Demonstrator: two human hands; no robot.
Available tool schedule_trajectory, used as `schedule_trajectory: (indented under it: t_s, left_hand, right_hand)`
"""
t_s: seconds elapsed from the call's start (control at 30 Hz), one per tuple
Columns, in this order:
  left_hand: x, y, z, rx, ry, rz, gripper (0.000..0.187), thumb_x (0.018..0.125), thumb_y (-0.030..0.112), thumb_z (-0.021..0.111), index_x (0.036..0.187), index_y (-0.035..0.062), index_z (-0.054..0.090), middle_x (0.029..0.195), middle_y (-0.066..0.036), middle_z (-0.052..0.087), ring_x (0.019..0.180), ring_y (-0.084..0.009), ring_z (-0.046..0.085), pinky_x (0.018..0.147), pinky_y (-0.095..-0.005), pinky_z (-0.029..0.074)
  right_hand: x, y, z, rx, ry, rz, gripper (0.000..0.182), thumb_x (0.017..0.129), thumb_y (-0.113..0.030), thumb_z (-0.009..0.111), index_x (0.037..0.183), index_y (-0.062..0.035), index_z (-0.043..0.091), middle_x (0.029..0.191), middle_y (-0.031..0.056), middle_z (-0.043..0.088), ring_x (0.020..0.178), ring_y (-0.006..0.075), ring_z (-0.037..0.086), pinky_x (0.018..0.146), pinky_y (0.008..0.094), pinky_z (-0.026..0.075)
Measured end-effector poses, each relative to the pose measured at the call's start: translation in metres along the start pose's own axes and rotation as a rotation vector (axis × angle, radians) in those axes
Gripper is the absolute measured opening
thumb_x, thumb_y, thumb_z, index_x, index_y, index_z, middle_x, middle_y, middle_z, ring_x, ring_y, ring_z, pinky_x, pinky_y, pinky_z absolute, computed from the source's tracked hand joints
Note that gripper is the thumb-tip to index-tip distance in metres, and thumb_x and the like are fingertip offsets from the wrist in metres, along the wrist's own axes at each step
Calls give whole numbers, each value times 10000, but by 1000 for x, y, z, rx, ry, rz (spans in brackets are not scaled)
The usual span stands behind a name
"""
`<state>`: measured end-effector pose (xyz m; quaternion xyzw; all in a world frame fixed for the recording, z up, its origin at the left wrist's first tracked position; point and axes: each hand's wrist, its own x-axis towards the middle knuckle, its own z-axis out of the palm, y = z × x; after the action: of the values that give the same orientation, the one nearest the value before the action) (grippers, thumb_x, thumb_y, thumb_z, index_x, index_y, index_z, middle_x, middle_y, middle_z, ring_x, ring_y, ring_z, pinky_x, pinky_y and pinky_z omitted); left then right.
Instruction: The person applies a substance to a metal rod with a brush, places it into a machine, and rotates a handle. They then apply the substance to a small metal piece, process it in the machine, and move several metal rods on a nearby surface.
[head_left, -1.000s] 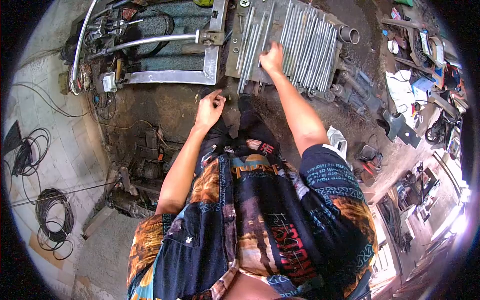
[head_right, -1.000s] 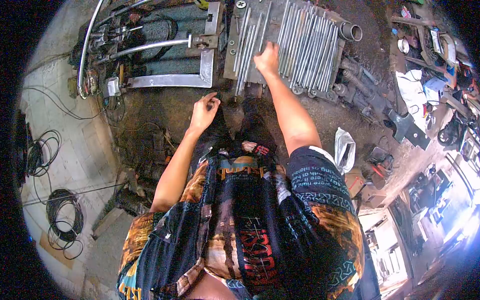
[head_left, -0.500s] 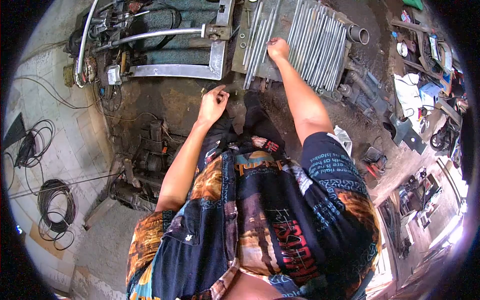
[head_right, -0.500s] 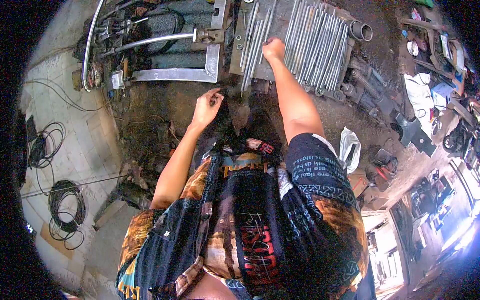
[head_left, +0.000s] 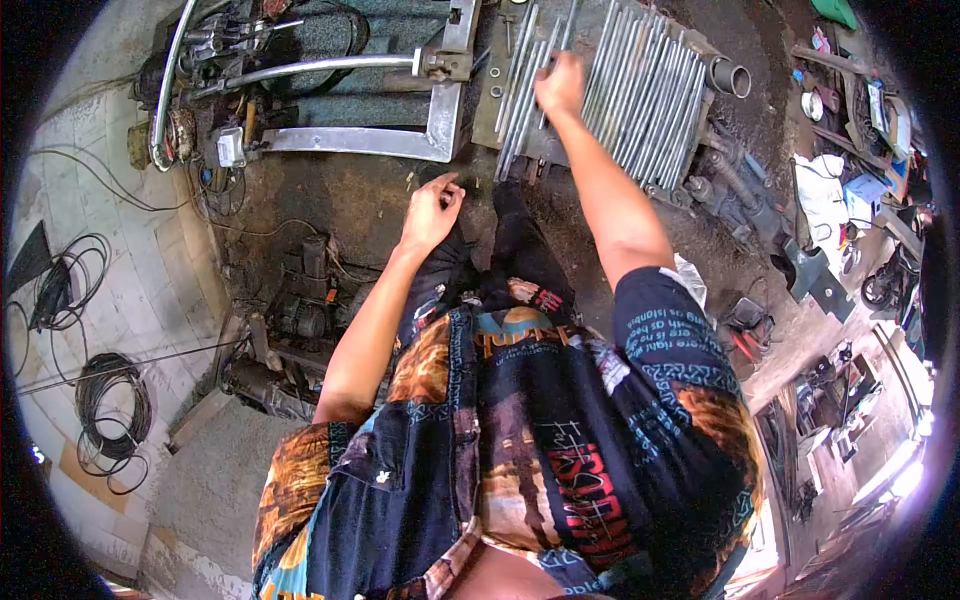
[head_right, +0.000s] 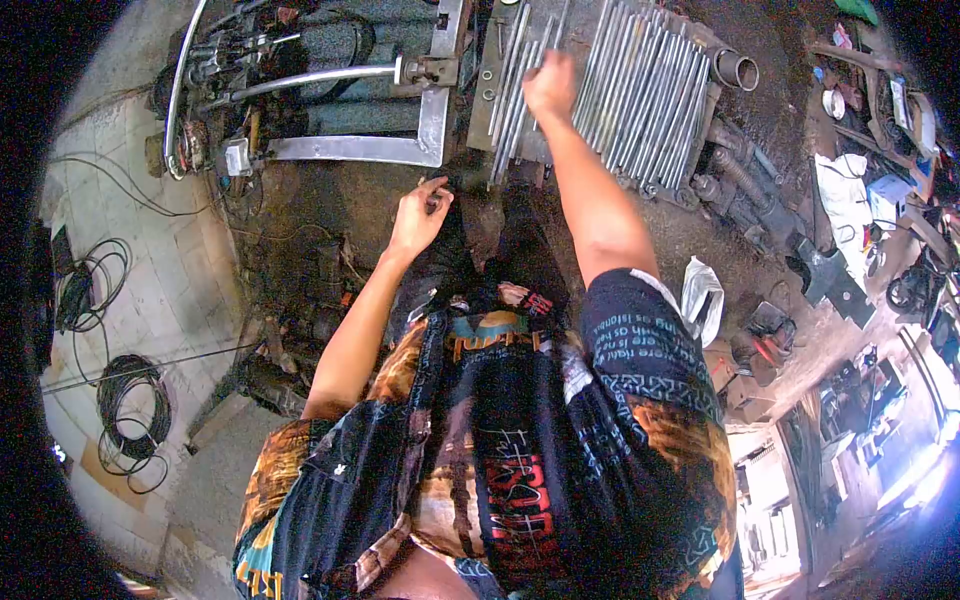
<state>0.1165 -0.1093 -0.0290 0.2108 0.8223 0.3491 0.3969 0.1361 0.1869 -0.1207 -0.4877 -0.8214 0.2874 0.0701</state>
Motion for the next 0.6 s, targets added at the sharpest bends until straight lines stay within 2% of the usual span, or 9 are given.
schedule_trajectory:
  t_s: [0.03, 0.1, 0.13, 0.27, 0.37, 0.43, 0.6]
  left_hand:
    - [2, -1, 4, -21, 20, 37, 357, 854, 89, 667, 1179, -52, 620, 895, -169, 697, 753, -226, 689, 691, -320, 533]
    - [6, 2, 8, -24, -4, 51, 355, 854, 83, 664, 1180, -52, 619, 897, -167, 698, 747, -224, 687, 693, -318, 532]
    - [8, 5, 8, -22, -22, 67, 354, 854, 77, 661, 1180, -53, 617, 899, -166, 699, 741, -222, 684, 694, -316, 530]
    - [5, 13, 6, -16, 8, 83, 353, 852, 69, 659, 1181, -54, 616, 898, -166, 699, 726, -217, 677, 691, -317, 530]
    - [5, 9, 7, -36, 14, 98, 352, 856, 74, 662, 1180, -53, 617, 895, -166, 696, 716, -211, 670, 690, -315, 530]
    - [2, 6, 7, -2, -10, 82, 345, 863, 79, 661, 1179, -54, 618, 896, -165, 695, 718, -210, 670, 691, -315, 531]
    - [-3, 4, 5, 23, -16, 59, 354, 868, 106, 671, 1180, -53, 620, 904, -165, 695, 732, -216, 671, 699, -323, 531]
  right_hand:
    - [-6, 1, 2, -113, -130, -119, 448, 813, -159, 628, 1252, -89, 568, 1262, 203, 511, 1126, 401, 553, 955, 469, 480]
    - [-20, 0, 7, -294, -222, -355, 459, 825, -164, 608, 1281, -132, 571, 1258, 197, 505, 1145, 417, 530, 962, 510, 465]
    - [-24, 1, 7, -343, -268, -338, 470, 839, -187, 593, 1309, -165, 565, 1260, 193, 497, 1153, 421, 514, 969, 566, 435]
    - [-22, 3, -3, -459, -265, -366, 397, 842, -210, 591, 1233, -140, 603, 1221, 192, 505, 1158, 415, 506, 956, 592, 406]
    - [-18, -5, -6, -494, -227, -403, 375, 837, -209, 588, 1195, -101, 612, 1210, 188, 509, 1168, 417, 499, 969, 575, 400]
    - [-14, -3, -2, -499, -296, -545, 429, 856, -198, 550, 1265, -72, 586, 1284, 184, 488, 1220, 380, 484, 1014, 549, 384]
    - [-18, 0, -12, -481, -397, -479, 444, 868, -199, 547, 1291, -62, 571, 1344, 184, 469, 1238, 362, 481, 1056, 560, 359]
